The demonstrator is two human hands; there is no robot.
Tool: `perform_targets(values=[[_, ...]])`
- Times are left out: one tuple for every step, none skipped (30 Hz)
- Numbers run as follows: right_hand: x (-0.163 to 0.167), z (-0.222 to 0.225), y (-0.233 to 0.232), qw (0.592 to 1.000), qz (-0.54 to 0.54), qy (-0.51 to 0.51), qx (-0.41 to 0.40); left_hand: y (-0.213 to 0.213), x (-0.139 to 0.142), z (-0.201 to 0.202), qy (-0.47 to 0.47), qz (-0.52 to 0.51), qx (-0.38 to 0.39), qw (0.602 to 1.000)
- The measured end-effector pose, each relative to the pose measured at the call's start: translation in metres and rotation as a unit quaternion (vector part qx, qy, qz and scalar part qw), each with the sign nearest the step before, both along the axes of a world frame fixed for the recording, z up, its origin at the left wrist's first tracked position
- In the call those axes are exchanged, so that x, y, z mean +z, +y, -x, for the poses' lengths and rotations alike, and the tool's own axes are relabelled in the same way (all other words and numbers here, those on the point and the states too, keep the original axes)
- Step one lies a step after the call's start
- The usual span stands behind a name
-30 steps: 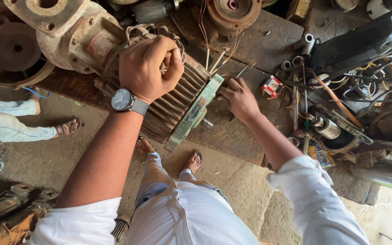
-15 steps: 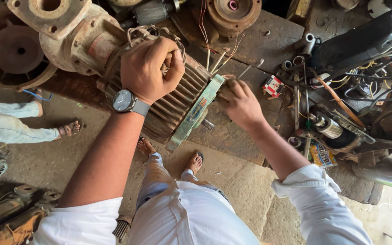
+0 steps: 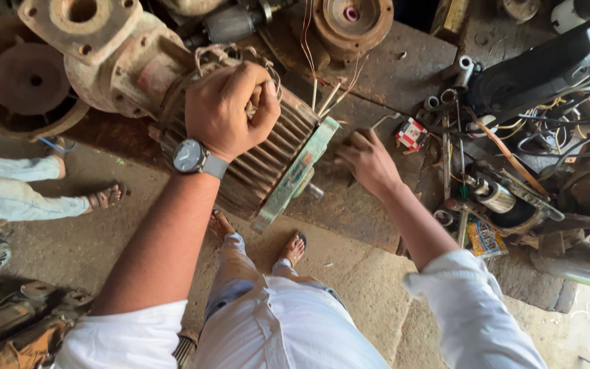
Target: The person works on an electric water pump motor clamped on a workshop bench, holding the motor steady while prying and hammering at the end cover with a hammer and a chisel-like tool. They reposition the motor, tap around the cover edge, and finally lift and fit the fan cover housing back onto the motor.
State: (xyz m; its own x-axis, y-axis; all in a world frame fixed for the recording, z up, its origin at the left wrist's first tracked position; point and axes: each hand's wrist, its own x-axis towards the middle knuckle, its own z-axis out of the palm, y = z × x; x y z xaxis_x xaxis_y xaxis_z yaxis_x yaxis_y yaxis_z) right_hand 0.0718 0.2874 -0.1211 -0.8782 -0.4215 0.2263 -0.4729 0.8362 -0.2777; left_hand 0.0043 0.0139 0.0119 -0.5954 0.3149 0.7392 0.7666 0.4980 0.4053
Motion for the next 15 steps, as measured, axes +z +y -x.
perform_targets(values=[[0.003, -0.001, 0.001, 0.999, -0.029, 0.026, -0.002, 0.000, 0.000, 0.000, 0.004, 0.002, -0.001, 1.000], [0.006, -0.006, 0.001, 0.997, -0.058, 0.046, -0.003, 0.000, 0.000, 0.000, 0.002, 0.004, 0.000, 1.000], [0.010, -0.010, 0.001, 0.994, -0.086, 0.064, -0.003, 0.000, 0.000, -0.001, -0.007, 0.004, 0.003, 1.000], [0.013, -0.010, -0.003, 0.989, -0.115, 0.089, 0.003, 0.000, 0.000, -0.001, -0.014, 0.005, 0.004, 1.000], [0.016, -0.009, -0.008, 0.983, -0.144, 0.117, 0.008, 0.000, 0.000, 0.000, -0.017, 0.006, 0.004, 1.000], [0.019, -0.009, -0.012, 0.974, -0.173, 0.147, 0.012, 0.000, 0.000, 0.000, -0.013, 0.005, 0.004, 1.000], [0.021, -0.008, -0.017, 0.967, -0.194, 0.167, 0.023, 0.000, 0.001, 0.000, -0.009, 0.004, 0.003, 1.000], [0.023, -0.008, -0.021, 0.958, -0.214, 0.186, 0.034, 0.001, 0.001, 0.000, -0.005, 0.003, 0.001, 1.000], [0.024, -0.008, -0.023, 0.949, -0.235, 0.206, 0.046, 0.001, 0.001, 0.000, -0.005, 0.003, 0.002, 1.000], [0.024, -0.008, -0.025, 0.949, -0.234, 0.209, 0.044, 0.001, 0.001, 0.000, -0.005, 0.004, 0.003, 1.000], [0.024, -0.008, -0.026, 0.949, -0.232, 0.211, 0.042, 0.001, 0.002, 0.000, -0.008, 0.005, 0.006, 1.000], [0.022, -0.008, -0.026, 0.949, -0.229, 0.212, 0.041, 0.001, 0.002, 0.000, -0.009, 0.005, 0.004, 1.000], [0.020, -0.007, -0.025, 0.964, -0.183, 0.192, 0.032, 0.001, 0.001, 0.000, -0.010, 0.005, 0.002, 1.000], [0.017, -0.005, -0.022, 0.976, -0.136, 0.171, 0.023, 0.000, 0.001, 0.000, -0.011, 0.004, 0.001, 1.000], [0.014, -0.002, -0.020, 0.985, -0.089, 0.149, 0.014, 0.000, 0.000, 0.000, -0.011, 0.004, 0.001, 1.000]])
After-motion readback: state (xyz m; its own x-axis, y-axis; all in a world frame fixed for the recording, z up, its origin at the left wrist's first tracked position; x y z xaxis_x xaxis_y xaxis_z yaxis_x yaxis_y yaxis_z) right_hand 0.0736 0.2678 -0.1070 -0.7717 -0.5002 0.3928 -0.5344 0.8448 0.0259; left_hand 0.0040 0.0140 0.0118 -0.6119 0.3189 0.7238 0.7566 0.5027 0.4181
